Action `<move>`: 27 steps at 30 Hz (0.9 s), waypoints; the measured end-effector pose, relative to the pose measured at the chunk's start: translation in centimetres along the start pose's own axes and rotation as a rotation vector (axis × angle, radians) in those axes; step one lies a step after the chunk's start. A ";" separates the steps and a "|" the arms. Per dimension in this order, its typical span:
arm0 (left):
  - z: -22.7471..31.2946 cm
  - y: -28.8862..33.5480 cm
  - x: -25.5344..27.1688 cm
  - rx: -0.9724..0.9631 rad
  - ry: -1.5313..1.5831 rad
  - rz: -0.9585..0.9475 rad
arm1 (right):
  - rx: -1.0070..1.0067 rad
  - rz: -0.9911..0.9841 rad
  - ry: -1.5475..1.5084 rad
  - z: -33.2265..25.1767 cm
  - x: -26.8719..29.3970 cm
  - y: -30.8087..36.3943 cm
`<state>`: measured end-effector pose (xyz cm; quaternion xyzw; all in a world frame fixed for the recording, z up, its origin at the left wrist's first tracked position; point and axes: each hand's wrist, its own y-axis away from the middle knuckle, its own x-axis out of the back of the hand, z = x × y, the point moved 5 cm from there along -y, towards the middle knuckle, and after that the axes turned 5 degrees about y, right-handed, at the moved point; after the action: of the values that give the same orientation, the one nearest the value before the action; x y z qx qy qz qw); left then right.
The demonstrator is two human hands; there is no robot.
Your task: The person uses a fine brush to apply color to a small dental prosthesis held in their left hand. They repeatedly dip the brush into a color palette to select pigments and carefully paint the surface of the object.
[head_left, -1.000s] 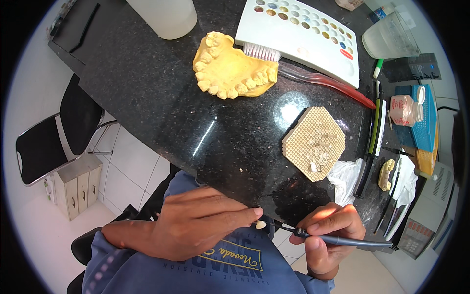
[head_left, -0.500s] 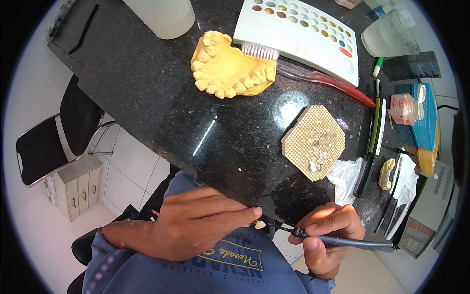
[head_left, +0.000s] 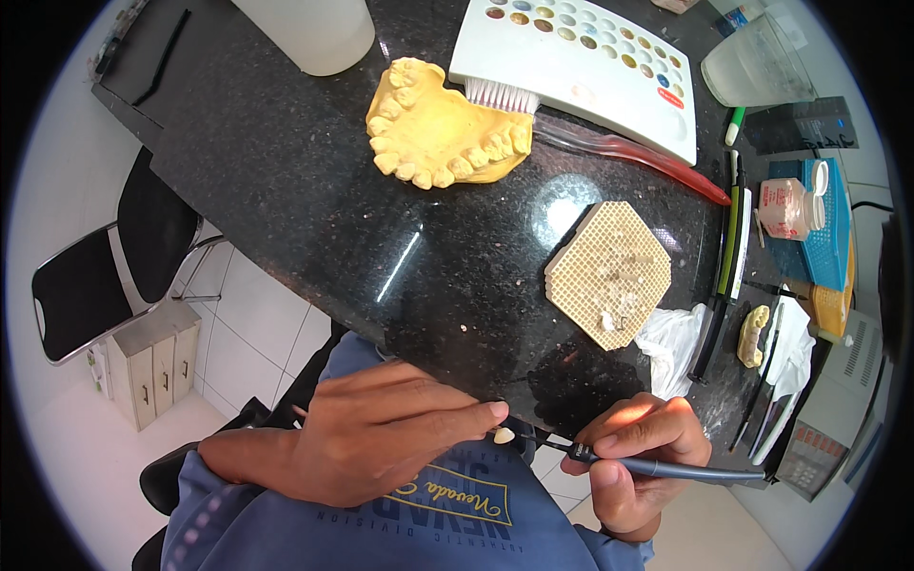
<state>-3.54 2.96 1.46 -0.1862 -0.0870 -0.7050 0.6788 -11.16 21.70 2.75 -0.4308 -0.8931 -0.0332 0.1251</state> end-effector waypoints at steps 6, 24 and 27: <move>-0.1 0.1 -0.1 -0.005 -0.010 0.027 | 0.000 0.015 -0.011 0.1 0.0 0.1; -0.1 0.1 -0.1 -0.012 -0.015 0.020 | 0.021 0.003 -0.007 0.1 0.1 0.1; -0.1 0.1 -0.1 -0.021 -0.021 0.011 | 0.020 -0.004 -0.005 0.0 0.1 0.1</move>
<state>-3.49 3.05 1.34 -0.2012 -0.0856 -0.7001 0.6798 -11.20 21.85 2.75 -0.4278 -0.8946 -0.0237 0.1272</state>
